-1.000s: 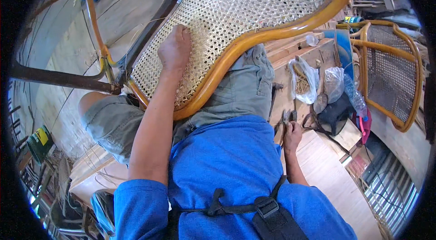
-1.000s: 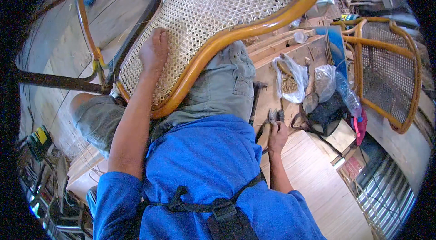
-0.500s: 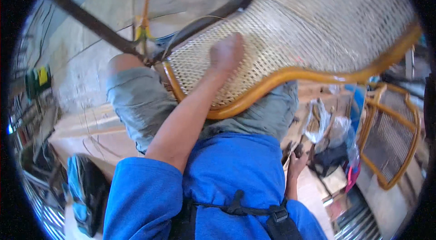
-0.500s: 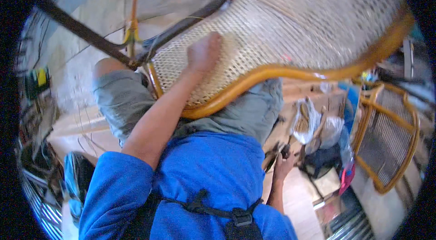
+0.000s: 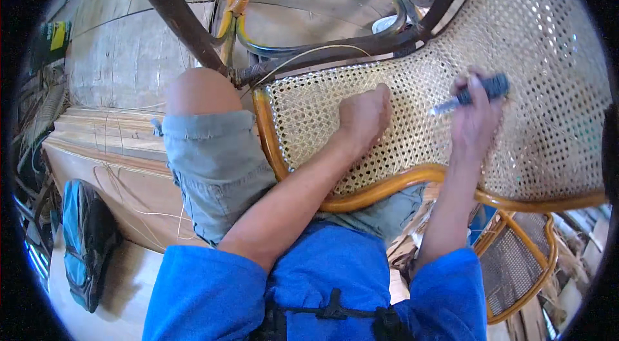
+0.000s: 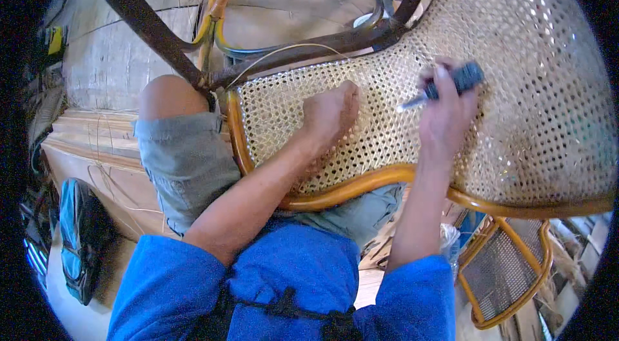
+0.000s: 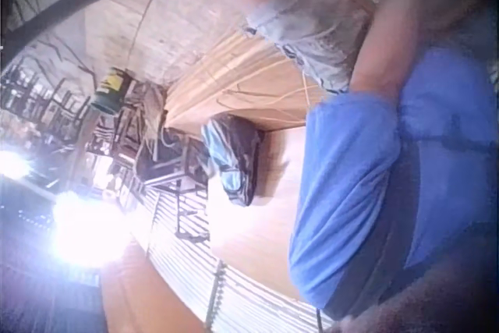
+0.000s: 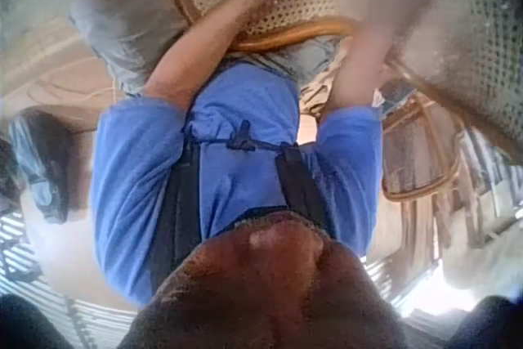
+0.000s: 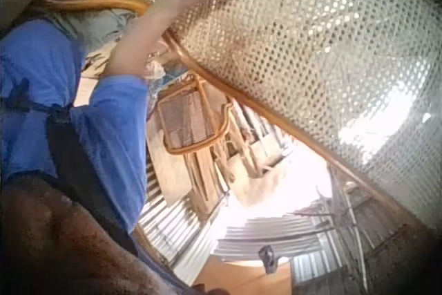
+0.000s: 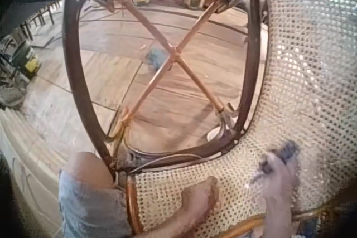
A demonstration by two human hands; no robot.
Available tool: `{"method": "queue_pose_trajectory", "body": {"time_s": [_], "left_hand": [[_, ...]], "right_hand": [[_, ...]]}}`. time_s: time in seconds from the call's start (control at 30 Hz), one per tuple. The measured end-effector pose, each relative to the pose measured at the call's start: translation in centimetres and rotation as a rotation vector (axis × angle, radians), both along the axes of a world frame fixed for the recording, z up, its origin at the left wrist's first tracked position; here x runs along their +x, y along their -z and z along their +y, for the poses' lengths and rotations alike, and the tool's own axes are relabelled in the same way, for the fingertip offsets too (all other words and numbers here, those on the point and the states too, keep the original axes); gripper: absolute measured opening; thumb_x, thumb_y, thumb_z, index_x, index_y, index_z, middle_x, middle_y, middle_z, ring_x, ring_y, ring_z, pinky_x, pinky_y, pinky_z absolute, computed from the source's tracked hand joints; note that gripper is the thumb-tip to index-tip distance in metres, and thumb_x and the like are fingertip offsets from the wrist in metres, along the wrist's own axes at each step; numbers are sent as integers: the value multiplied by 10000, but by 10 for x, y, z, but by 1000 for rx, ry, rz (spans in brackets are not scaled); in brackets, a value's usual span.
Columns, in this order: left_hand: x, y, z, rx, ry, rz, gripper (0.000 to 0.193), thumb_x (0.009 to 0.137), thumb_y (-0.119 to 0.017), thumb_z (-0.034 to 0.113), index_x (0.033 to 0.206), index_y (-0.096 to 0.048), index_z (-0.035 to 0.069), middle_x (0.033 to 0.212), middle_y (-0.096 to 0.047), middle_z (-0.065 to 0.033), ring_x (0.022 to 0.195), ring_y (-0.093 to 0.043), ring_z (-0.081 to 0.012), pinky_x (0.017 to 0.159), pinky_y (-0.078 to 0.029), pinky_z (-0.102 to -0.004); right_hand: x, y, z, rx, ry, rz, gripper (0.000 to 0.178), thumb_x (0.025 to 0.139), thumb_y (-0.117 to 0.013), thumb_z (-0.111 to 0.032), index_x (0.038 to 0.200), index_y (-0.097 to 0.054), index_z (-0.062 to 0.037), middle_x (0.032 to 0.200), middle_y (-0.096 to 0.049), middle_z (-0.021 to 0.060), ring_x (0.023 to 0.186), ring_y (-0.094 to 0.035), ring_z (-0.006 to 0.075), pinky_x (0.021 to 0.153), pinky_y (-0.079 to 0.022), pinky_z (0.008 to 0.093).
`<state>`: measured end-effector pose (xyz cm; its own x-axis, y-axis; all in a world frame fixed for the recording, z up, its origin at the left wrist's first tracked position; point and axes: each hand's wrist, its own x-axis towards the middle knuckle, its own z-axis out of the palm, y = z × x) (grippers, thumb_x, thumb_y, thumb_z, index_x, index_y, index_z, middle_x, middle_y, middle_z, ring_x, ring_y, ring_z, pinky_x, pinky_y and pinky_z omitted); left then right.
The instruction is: The person weaves a rattan cane into the seat of a wooden chair. They use a hammer to tap the cane into place and a small metal tool to adjust the weave. The person works methodically along the edge of the chair seat, securing the cane into the frame.
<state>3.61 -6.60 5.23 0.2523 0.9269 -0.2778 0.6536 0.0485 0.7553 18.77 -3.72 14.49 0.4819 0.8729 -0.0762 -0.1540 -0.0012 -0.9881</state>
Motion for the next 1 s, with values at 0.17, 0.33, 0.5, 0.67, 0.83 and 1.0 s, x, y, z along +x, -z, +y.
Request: {"method": "queue_pose_trajectory", "body": {"time_s": [0.17,0.33,0.5,0.67,0.83,1.0], "left_hand": [[-3,-3,6,-13,-41,-5,100,831,-531,178,829,-548,80,675,-619,-150,603,-624,-327,554,-491,-433],[-2,2,6,65,-74,-151,89,815,-544,153,797,-543,66,640,-598,-145,573,-614,-312,519,-487,-414],[1,5,9,49,-31,-101,69,806,-547,127,785,-542,61,617,-597,-127,552,-612,-292,495,-487,-398],[0,3,10,30,-31,-114,80,811,-542,140,788,-547,63,626,-606,-127,558,-618,-285,499,-491,-396],[2,5,10,24,-42,-114,87,821,-534,149,791,-549,68,632,-609,-129,559,-618,-291,497,-492,-398],[1,4,12,-16,-36,-122,95,828,-530,153,791,-552,69,638,-610,-133,565,-619,-295,502,-495,-403]], "right_hand": [[-17,68,76,45,-1,6,126,833,-642,-78,869,-525,-53,646,-567,45,528,-528,128,501,-447,252],[-25,106,89,11,14,-188,139,852,-646,-119,844,-522,-57,606,-524,18,495,-485,100,473,-417,234],[-24,117,95,58,6,-120,157,850,-648,-93,857,-496,-55,623,-518,18,504,-474,92,466,-396,232],[-23,119,96,29,42,-146,177,845,-658,-100,872,-490,-49,641,-525,24,512,-472,98,470,-402,234],[-22,118,97,65,33,-119,197,840,-668,-121,876,-488,-48,669,-535,26,524,-470,94,473,-406,233],[-19,124,97,28,31,-137,201,840,-668,-127,873,-483,-56,675,-531,23,525,-463,90,470,-400,224]]}}
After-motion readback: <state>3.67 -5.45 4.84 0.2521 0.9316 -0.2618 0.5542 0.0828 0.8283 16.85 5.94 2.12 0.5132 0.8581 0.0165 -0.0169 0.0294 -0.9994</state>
